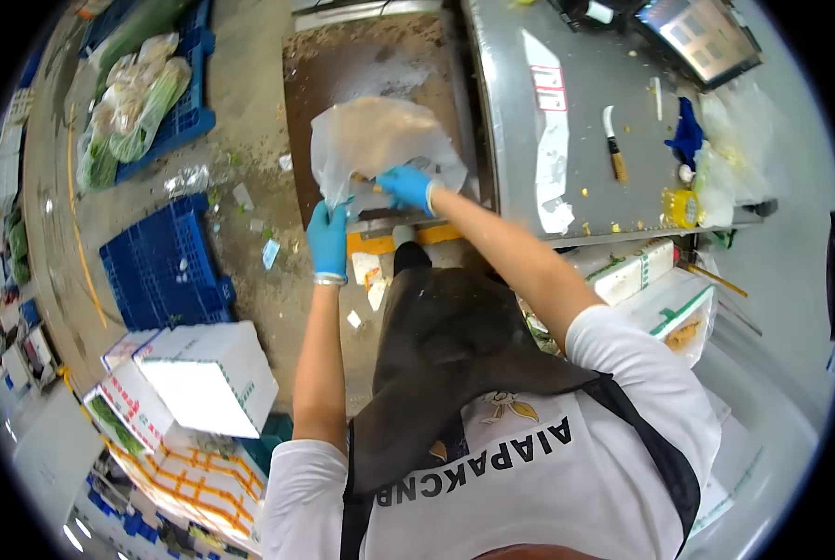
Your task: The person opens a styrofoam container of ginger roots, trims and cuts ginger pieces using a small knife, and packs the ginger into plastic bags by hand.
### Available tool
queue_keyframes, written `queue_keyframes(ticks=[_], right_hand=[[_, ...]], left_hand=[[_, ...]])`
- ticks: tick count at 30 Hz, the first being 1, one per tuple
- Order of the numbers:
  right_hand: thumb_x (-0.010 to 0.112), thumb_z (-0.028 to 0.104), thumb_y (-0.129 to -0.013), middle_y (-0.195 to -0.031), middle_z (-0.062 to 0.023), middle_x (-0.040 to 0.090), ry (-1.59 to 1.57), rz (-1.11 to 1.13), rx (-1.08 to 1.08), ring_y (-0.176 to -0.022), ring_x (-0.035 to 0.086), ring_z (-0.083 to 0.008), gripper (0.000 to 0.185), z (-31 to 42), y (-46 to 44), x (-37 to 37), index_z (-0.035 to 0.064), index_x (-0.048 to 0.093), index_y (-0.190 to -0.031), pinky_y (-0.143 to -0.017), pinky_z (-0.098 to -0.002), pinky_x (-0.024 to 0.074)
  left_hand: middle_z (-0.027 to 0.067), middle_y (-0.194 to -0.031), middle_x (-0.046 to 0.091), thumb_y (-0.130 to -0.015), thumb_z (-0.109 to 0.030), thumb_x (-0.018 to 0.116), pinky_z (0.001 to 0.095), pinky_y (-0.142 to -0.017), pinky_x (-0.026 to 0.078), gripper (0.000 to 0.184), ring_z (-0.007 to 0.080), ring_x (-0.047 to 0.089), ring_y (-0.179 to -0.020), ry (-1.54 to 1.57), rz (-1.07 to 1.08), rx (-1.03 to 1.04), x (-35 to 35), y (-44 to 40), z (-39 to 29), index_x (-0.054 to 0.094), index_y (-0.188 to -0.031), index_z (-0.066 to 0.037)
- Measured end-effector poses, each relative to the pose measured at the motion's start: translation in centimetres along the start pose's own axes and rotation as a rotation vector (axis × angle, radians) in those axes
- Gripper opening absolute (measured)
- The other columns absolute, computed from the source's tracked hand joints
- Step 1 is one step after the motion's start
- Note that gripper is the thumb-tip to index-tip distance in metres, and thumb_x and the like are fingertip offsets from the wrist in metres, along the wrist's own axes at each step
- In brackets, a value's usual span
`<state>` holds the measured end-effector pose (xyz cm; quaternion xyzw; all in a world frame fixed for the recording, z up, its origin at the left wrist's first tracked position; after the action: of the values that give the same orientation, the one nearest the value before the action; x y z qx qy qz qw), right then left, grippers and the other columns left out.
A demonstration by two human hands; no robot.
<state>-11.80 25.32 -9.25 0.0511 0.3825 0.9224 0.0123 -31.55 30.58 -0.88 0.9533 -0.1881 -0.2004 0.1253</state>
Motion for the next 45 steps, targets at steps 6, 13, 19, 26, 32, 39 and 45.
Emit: queue_keyframes(ticks=[6,13,19,26,32,39,45], right_hand=[[0.055,0.038,-0.097,-0.085,-0.0056,0.067,-0.192,-0.128,0.006,-0.066,0.065,-0.0136,0.035,-3.3,19.7,-0.7,0.0057,0.062,-0.108,-0.058,-0.0273,0.0516],[0.054,0.032,-0.097,-0.095,-0.0053,0.067,-0.295,-0.304,0.113,-0.075,0.065,-0.0139,0.035,-7.1,28.0,-3.1,0.0063,0.061,-0.12,-0.067,-0.0262,0.0524],[0.059,0.028,-0.093,-0.101,-0.0132,0.068,0.184,-0.437,-0.167,-0.086,0.066,-0.0249,0.042,-5.6,24.7,-5.1,0.0034,0.057,-0.127,-0.077,-0.0344,0.0528],[0.064,0.029,-0.088,-0.119,-0.0195,0.059,0.584,-0.58,-0.523,-0.106,0.059,-0.0375,0.059,8.6,18.3,-4.3,0.0125,0.043,-0.141,-0.091,-0.0438,0.0482],[0.061,0.024,-0.088,-0.115,-0.018,0.059,0.4,-0.594,-0.403,-0.099,0.06,-0.0366,0.059,4.7,21.9,-5.3,0.0129,0.04,-0.142,-0.086,-0.0448,0.0492],[0.059,0.028,-0.09,-0.096,-0.0113,0.067,0.145,-1.134,0.008,-0.088,0.065,-0.0306,0.025,-11.3,40.1,-6.0,0.0117,0.064,-0.109,-0.081,-0.0389,0.0513],[0.06,0.026,-0.091,-0.098,-0.0148,0.069,-0.084,-1.55,0.241,-0.086,0.068,-0.03,0.036,-20.4,51.3,-4.9,0.0147,0.059,-0.125,-0.077,-0.0396,0.0534]], left_hand=[[0.0154,-0.124,0.056,-0.083,-0.024,0.076,0.0396,-0.099,0.043,0.056,0.0267,0.055,-0.114,-0.12,-0.175,0.124,-2.3,1.3,-0.7,0.054,-0.13,-0.004],[0.0169,-0.126,0.055,-0.085,-0.023,0.072,0.0415,-0.103,0.039,0.052,0.0317,0.05,-0.12,-0.208,-0.27,0.218,-4.3,2.7,-2.6,0.053,-0.13,-0.002],[0.0179,-0.13,0.052,-0.077,-0.025,0.079,0.0431,-0.105,0.037,0.065,0.0335,0.048,-0.122,-0.285,-0.388,0.376,-0.9,3.8,-11.6,0.051,-0.131,-0.003],[0.0213,-0.133,0.049,-0.059,-0.032,0.087,0.0441,-0.107,0.035,0.089,0.0383,0.045,-0.125,-0.405,-0.471,0.531,5.1,1.5,-18.8,0.048,-0.133,-0.001],[0.0227,-0.115,0.058,-0.077,-0.024,0.074,0.0447,-0.099,0.042,0.056,0.0372,0.054,-0.11,-0.195,-0.313,0.582,6.4,1.6,-17.8,0.055,-0.119,0.008],[0.0215,-0.139,0.045,-0.091,-0.033,0.065,0.0496,-0.108,0.034,0.059,0.0376,0.041,-0.13,-0.55,-0.092,0.765,8.4,4.9,-9.4,0.046,-0.137,0.0],[0.0199,-0.134,0.051,-0.09,-0.038,0.065,0.0463,-0.104,0.039,0.06,0.0371,0.049,-0.123,-0.523,-0.039,1.069,14.1,7.1,-16.1,0.051,-0.133,0.002]])
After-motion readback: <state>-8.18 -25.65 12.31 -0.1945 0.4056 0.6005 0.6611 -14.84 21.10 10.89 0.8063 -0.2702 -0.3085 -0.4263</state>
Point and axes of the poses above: each hand's wrist, its own y-axis away from the middle knuckle, its own x-axis out of the palm, z = x × y, the point moved 4 cm from there along -y, towards the middle knuckle
